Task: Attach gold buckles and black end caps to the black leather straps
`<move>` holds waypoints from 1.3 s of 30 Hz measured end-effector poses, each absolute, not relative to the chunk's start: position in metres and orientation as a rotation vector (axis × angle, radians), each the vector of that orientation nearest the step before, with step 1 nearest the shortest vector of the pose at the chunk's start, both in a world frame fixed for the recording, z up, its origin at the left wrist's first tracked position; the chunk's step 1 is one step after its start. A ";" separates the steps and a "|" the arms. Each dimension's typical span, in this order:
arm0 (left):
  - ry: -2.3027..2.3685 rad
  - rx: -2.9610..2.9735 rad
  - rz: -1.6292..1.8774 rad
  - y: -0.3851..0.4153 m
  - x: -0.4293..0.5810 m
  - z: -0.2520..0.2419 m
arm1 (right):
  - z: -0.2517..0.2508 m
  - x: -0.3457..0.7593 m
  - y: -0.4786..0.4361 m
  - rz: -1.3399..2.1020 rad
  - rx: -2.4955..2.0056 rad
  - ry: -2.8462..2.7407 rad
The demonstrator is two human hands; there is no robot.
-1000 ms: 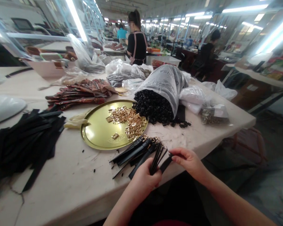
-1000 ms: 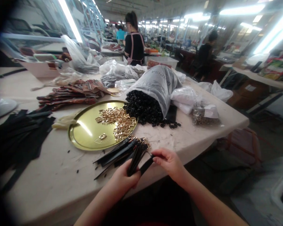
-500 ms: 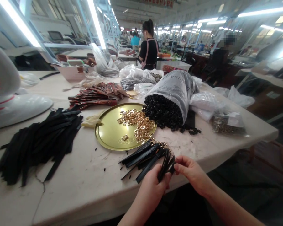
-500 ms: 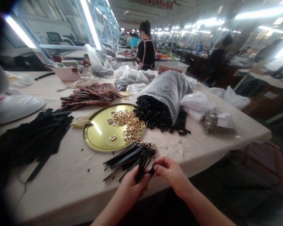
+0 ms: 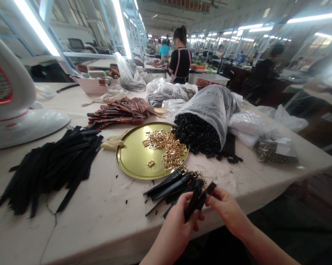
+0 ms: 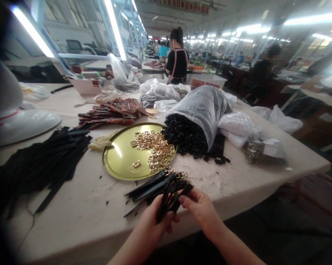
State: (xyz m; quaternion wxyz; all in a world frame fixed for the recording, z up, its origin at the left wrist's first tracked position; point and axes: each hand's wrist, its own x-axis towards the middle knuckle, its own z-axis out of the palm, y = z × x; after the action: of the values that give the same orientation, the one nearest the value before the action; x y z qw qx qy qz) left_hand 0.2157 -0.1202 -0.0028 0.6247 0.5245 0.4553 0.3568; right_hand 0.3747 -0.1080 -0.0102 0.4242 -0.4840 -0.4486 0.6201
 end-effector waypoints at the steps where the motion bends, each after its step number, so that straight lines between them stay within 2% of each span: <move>1: 1.048 1.186 0.851 -0.120 0.215 -0.002 | -0.010 0.372 -0.107 1.574 -1.182 -1.153; 7: 1.029 1.071 0.908 -0.112 0.206 -0.006 | -0.016 0.348 -0.097 1.481 -1.167 -1.315; 14: 1.064 0.962 0.948 -0.101 0.190 0.006 | -0.002 0.339 -0.072 1.913 -1.120 -1.145; 18: 1.034 1.063 0.813 -0.101 0.187 0.003 | 0.006 0.339 -0.067 2.016 -1.201 -1.368; 21: 1.089 1.097 0.741 -0.098 0.185 -0.003 | 0.010 0.340 -0.062 1.802 -1.251 -1.667; 25: 1.150 1.001 0.813 -0.091 0.177 -0.002 | 0.012 0.345 -0.025 1.498 -1.189 -2.012; 27: 1.149 0.911 0.874 -0.088 0.172 0.001 | 0.011 0.347 0.006 1.160 -1.338 -2.160; 29: 1.143 0.797 0.933 -0.085 0.167 0.003 | 0.009 0.346 0.036 0.653 -1.577 -2.364; 30: 1.141 0.743 0.958 -0.085 0.165 0.002 | 0.007 0.344 0.049 0.571 -1.614 -2.390; 39: 1.155 0.684 1.090 -0.095 0.170 -0.003 | -0.015 0.313 0.070 0.368 -1.683 -2.436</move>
State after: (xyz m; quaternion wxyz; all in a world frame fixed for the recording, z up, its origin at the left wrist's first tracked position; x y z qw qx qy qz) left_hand 0.1695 -0.0955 -0.0032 0.6488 0.3011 0.5083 0.4797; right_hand 0.3129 0.0697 -0.0147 0.0789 -0.5622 -0.8140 0.1231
